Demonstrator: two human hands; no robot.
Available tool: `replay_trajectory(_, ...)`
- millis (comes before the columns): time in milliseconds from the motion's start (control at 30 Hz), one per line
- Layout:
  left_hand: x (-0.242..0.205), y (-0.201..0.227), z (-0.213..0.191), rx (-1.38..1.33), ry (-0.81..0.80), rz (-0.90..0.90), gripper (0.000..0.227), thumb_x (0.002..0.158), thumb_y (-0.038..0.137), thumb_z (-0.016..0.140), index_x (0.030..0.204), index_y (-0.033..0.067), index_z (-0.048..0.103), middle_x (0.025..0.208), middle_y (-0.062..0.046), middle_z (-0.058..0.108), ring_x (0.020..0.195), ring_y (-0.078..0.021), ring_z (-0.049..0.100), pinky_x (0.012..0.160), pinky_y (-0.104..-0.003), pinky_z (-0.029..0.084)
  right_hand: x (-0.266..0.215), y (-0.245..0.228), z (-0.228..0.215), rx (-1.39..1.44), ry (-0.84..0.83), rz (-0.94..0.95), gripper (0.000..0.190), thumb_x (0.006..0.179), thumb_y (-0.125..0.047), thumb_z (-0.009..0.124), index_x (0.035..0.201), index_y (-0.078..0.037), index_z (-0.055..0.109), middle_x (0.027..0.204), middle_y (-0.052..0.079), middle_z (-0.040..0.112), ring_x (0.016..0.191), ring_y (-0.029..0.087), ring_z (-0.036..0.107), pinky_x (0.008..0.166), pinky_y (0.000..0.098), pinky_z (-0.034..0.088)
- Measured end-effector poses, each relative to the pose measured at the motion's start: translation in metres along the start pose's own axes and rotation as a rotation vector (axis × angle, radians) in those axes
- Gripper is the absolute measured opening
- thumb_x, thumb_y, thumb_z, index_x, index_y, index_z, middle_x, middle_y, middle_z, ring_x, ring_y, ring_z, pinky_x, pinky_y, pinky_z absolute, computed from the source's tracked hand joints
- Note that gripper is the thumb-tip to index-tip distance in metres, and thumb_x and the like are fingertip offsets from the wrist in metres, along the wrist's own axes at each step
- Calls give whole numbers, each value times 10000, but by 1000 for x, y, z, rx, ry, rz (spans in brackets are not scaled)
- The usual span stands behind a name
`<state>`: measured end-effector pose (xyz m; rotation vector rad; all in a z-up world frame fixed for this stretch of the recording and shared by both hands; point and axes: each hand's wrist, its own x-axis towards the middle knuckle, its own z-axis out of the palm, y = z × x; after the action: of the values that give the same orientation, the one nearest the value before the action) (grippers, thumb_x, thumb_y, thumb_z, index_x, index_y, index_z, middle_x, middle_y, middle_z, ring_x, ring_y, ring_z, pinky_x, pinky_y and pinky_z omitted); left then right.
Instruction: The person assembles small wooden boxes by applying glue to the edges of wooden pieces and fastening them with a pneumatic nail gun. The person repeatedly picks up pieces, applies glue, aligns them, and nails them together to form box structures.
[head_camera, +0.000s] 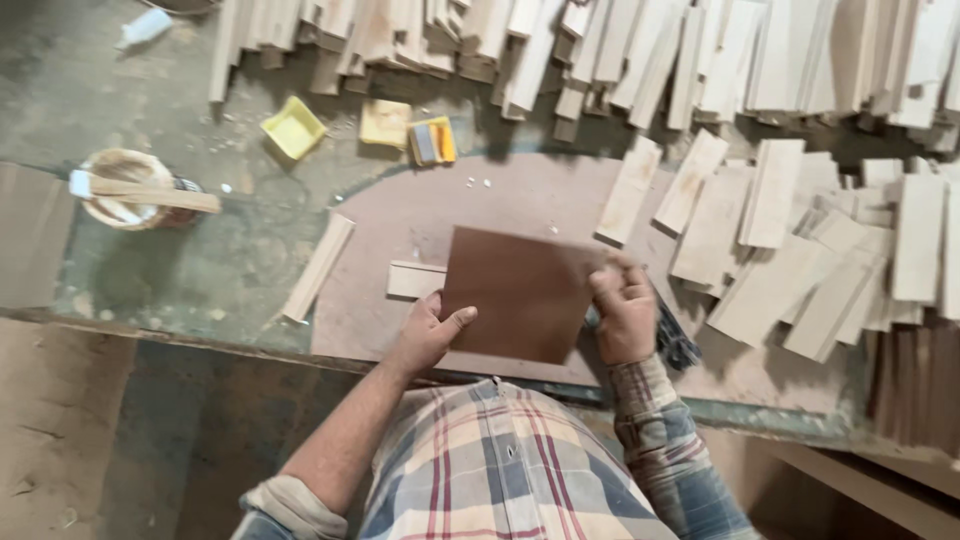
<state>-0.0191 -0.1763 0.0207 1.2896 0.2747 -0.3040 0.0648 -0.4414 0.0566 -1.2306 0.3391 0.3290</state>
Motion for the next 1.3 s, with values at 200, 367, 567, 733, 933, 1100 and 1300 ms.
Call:
replay_trajectory(200,-17,20,-59,901,234,482,242,832,105,728,1068,130,778,1151,-59,757,1089,-241,709,936,-365,563,0,31,23,-1094,-384,-687,212,874,-118,757,1084,-99,771,1094,91,754,1021,241,716,869,365,589)
replay_trajectory(367,-22,28,-83,1141,407,581,298,813,92,745,1105,119,800,1086,-96,741,994,-302,700,829,-432,545,13,44,37,-1209,-435,-858,320,827,-34,731,1139,-95,769,1192,98,729,1096,303,691,901,401,578)
replay_trajectory(567,-12,8,-107,1049,404,369,327,802,127,802,1118,59,751,1083,-76,731,951,-283,698,825,-393,567,28,60,51,-1170,-528,-590,348,830,-52,685,1169,-88,754,1219,108,725,1111,306,699,937,393,567)
replay_trajectory(733,9,-2,-128,1128,372,259,405,752,148,843,1132,47,746,1039,-94,713,931,-284,683,809,-399,567,37,66,58,-1100,-532,-508,362,838,-80,690,1196,-75,743,1245,136,711,1162,315,691,997,395,552)
replay_trajectory(933,34,-6,-145,1142,328,253,283,758,111,844,1023,60,757,966,-63,689,871,-257,663,783,-377,561,42,66,66,-1094,-541,-363,376,822,-140,735,1190,-66,745,1232,131,717,1145,304,701,975,388,559)
replay_trajectory(1100,40,0,-150,1108,281,208,241,761,101,836,987,61,760,946,-54,692,857,-252,665,765,-378,560,51,65,68,-1091,-558,-295,412,796,-160,756,1193,-52,737,1224,144,714,1130,310,699,963,395,562)
replay_trajectory(1300,42,0,-146,1120,259,205,166,802,79,810,966,88,780,912,-45,701,863,-243,675,750,-376,560,54,63,70,-1085,-556,-305,411,807,-167,754,1200,-50,734,1216,148,712,1127,313,702,964,400,567)
